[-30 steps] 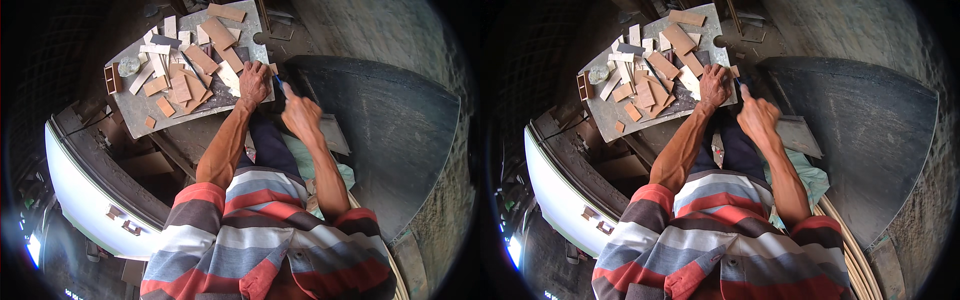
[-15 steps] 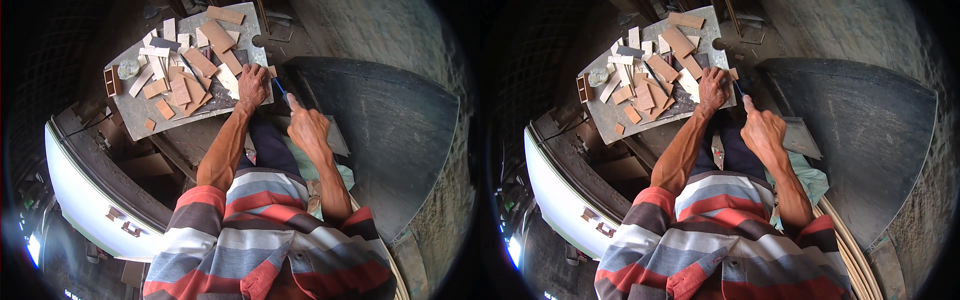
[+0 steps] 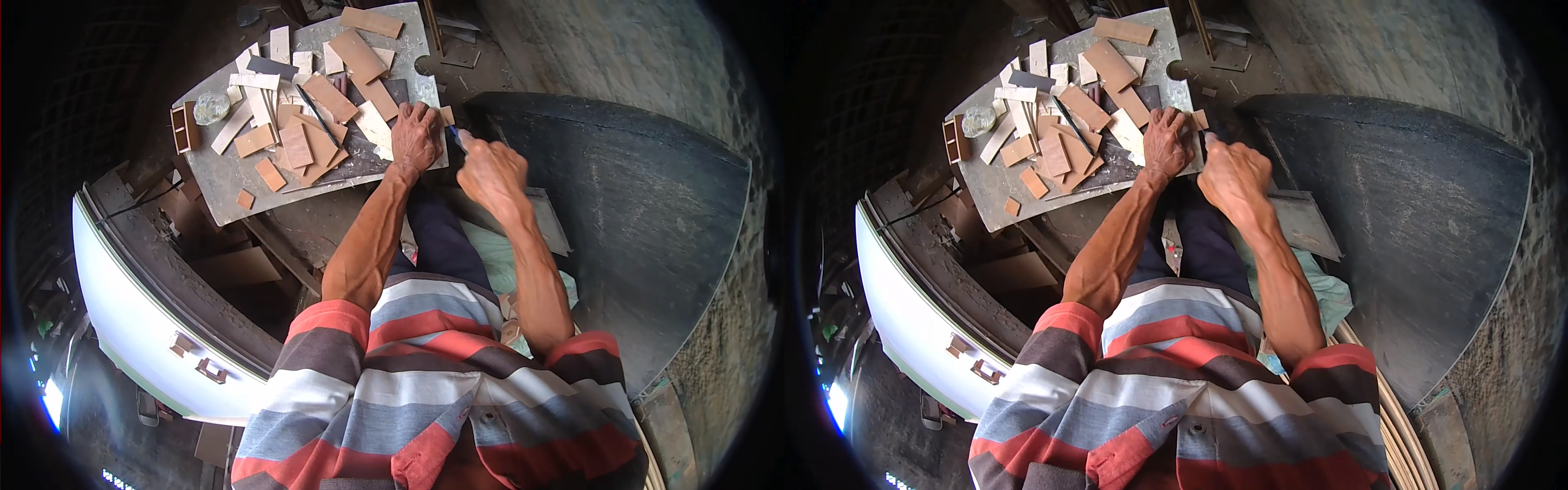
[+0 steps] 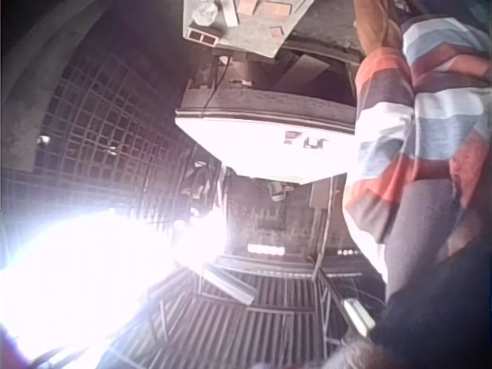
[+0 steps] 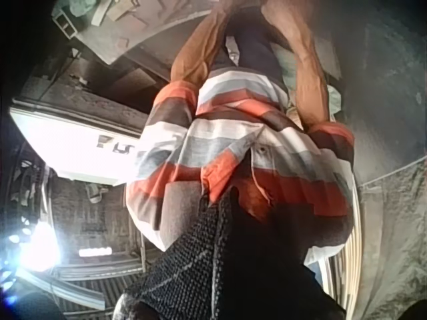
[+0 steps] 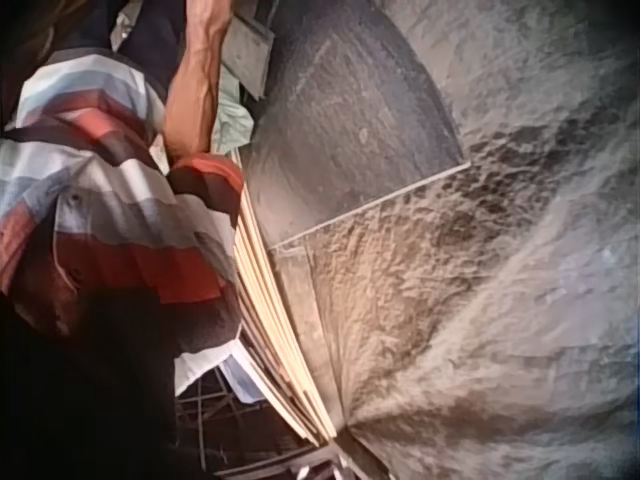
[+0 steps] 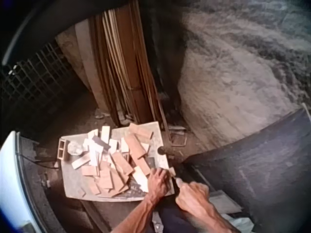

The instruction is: The person carves a small rectangular block of wood using a knife. They hold the wood in their left hand and use the knife in their right hand to scrape and shape the surface, occasionally adjusting their grip.

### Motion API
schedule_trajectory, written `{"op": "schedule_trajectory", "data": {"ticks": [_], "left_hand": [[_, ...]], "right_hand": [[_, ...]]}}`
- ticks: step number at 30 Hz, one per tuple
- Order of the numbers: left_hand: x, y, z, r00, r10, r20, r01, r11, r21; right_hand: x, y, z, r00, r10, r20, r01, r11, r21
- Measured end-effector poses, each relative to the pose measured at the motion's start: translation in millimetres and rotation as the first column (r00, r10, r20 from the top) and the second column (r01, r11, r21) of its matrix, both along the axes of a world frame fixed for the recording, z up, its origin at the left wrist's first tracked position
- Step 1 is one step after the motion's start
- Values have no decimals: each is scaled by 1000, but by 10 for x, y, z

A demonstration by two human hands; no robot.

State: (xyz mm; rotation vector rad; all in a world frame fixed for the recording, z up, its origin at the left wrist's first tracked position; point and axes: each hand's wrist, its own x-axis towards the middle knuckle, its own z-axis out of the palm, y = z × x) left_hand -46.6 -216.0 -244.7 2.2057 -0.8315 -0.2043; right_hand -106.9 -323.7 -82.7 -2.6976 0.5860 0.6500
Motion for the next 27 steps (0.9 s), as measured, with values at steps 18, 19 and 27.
{"op": "schedule_trajectory", "data": {"ticks": [18, 19, 27], "left_hand": [[4, 26, 36, 999, 11, -44, -10, 999, 39], [3, 25, 35, 999, 10, -40, -9, 999, 37], [-3, 34, 6, 999, 8, -41, -6, 1000, 30]], "right_hand": [[111, -86, 330, 995, 66, -79, -67, 998, -1], [73, -59, 356, 999, 17, -31, -17, 1000, -3], [48, -81, 321, 1000, 26, -14, -27, 1000, -3]]}}
